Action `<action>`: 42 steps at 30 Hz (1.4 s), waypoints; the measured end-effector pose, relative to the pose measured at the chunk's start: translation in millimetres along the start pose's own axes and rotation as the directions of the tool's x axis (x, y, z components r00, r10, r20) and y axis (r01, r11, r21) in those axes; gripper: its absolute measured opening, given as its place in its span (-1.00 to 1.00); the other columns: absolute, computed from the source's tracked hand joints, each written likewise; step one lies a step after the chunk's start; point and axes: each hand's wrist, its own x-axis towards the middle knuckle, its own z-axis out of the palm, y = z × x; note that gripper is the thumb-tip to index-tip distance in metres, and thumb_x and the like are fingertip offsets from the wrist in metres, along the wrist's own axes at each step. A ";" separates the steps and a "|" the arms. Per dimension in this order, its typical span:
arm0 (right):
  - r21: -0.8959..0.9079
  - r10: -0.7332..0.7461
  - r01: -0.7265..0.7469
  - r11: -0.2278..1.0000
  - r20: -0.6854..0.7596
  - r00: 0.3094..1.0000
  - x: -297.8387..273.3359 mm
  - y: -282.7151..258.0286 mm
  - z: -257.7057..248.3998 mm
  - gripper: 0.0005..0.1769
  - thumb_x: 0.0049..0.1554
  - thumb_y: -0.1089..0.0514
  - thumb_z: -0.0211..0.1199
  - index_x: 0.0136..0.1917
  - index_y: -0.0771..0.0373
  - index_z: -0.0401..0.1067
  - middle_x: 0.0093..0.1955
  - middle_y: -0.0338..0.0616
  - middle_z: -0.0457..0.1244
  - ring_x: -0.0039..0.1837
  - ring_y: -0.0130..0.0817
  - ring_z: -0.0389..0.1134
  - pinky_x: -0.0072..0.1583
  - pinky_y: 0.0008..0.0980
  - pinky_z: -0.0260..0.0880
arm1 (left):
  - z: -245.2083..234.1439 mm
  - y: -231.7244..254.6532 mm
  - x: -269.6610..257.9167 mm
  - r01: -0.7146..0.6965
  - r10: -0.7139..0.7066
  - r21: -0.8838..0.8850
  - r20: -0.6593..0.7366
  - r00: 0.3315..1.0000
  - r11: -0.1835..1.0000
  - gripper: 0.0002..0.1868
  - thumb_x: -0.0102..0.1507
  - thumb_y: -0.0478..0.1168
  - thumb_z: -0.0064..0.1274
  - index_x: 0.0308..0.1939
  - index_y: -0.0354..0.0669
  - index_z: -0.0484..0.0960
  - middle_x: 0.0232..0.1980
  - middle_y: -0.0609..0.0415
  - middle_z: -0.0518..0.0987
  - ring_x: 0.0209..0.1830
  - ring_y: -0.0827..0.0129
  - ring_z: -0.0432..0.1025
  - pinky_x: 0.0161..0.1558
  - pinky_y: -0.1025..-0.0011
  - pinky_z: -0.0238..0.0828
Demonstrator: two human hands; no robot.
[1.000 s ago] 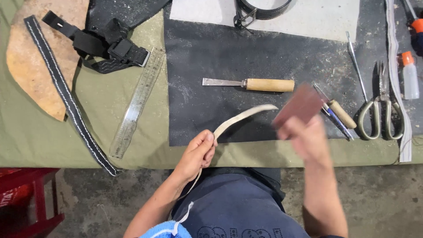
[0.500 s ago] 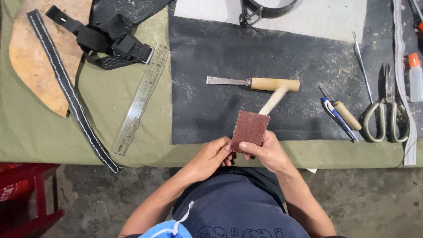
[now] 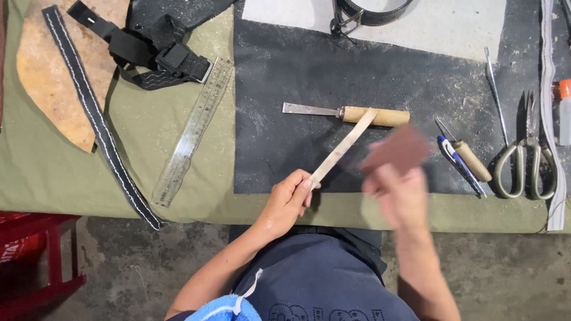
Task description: Sanding a thin wooden strip with sandpaper on a workshop table.
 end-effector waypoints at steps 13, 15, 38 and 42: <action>0.136 -0.111 0.144 0.980 -0.220 0.969 62.3 -5.7 -27.1 -0.91 0.23 0.20 0.36 -0.03 0.15 0.46 -0.24 -0.08 0.39 -0.37 -0.28 0.43 -0.28 -0.43 0.46 | -10.1 1.8 -10.8 0.050 -0.055 0.090 0.055 0.997 0.995 -0.74 0.45 -0.27 -0.22 -0.18 -0.22 0.60 -0.64 0.10 0.47 -0.66 0.39 0.35 -0.55 0.47 0.30; 0.012 -0.086 0.089 0.996 -0.162 0.983 46.6 -18.6 -17.5 -0.88 0.26 0.17 0.29 0.00 0.17 0.37 -0.22 -0.04 0.36 -0.40 -0.27 0.40 -0.33 -0.39 0.42 | -11.9 1.6 -9.4 0.097 -0.097 -0.021 -0.020 0.995 0.995 -0.72 0.46 -0.27 -0.25 -0.19 -0.25 0.59 -0.64 0.07 0.44 -0.73 0.45 0.31 -0.62 0.54 0.25; 0.114 0.027 -0.025 0.993 -0.017 0.999 18.1 -27.7 18.4 -0.90 0.20 0.25 0.31 -0.05 0.15 0.40 -0.26 -0.06 0.37 -0.38 -0.26 0.41 -0.30 -0.35 0.46 | -12.9 7.3 -9.6 0.029 -0.027 0.032 -0.077 0.997 0.999 -0.76 0.44 -0.25 -0.16 -0.22 -0.22 0.59 -0.63 0.03 0.50 -0.71 0.39 0.36 -0.59 0.50 0.30; 0.202 0.176 -0.189 0.961 0.082 0.981 3.9 25.1 10.6 -0.86 0.08 0.37 0.38 -0.13 0.29 0.44 -0.33 -0.03 0.31 -0.38 -0.22 0.37 -0.28 -0.22 0.43 | -3.1 7.7 -7.0 0.027 -0.027 0.071 -0.005 1.000 0.997 -0.77 0.44 -0.24 -0.17 -0.22 -0.21 0.57 -0.59 0.00 0.53 -0.72 0.36 0.40 -0.60 0.46 0.37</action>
